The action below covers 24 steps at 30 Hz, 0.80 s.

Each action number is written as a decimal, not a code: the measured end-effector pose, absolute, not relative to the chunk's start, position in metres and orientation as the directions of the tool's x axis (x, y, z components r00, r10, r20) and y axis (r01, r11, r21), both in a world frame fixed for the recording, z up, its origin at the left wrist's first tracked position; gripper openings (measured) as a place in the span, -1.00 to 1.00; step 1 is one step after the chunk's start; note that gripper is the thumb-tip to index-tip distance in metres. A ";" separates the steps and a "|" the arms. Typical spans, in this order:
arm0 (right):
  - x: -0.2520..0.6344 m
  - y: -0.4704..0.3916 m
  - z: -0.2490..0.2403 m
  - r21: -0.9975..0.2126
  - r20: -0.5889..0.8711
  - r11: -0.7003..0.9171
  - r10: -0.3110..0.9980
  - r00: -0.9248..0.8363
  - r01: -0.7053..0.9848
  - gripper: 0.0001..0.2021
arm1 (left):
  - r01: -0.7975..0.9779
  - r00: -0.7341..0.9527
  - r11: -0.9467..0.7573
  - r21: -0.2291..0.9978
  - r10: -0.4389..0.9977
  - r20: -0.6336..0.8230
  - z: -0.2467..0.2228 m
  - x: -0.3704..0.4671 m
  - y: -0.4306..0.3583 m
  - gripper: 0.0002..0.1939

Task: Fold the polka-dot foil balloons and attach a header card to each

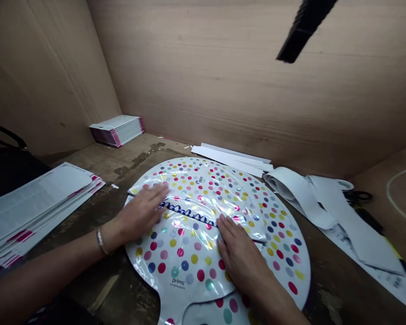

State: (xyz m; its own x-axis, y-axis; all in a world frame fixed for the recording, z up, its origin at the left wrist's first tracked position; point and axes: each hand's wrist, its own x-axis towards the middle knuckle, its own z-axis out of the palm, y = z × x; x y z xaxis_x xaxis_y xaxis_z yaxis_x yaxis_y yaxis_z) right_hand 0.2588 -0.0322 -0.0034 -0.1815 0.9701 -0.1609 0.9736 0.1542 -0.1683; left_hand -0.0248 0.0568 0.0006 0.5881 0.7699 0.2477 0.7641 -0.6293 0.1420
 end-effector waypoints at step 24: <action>0.232 -0.082 0.070 -0.438 -0.312 0.338 0.812 -0.494 0.833 -0.15 | 0.396 0.761 -0.710 0.582 0.608 0.224 -0.012 0.007 0.050 -0.69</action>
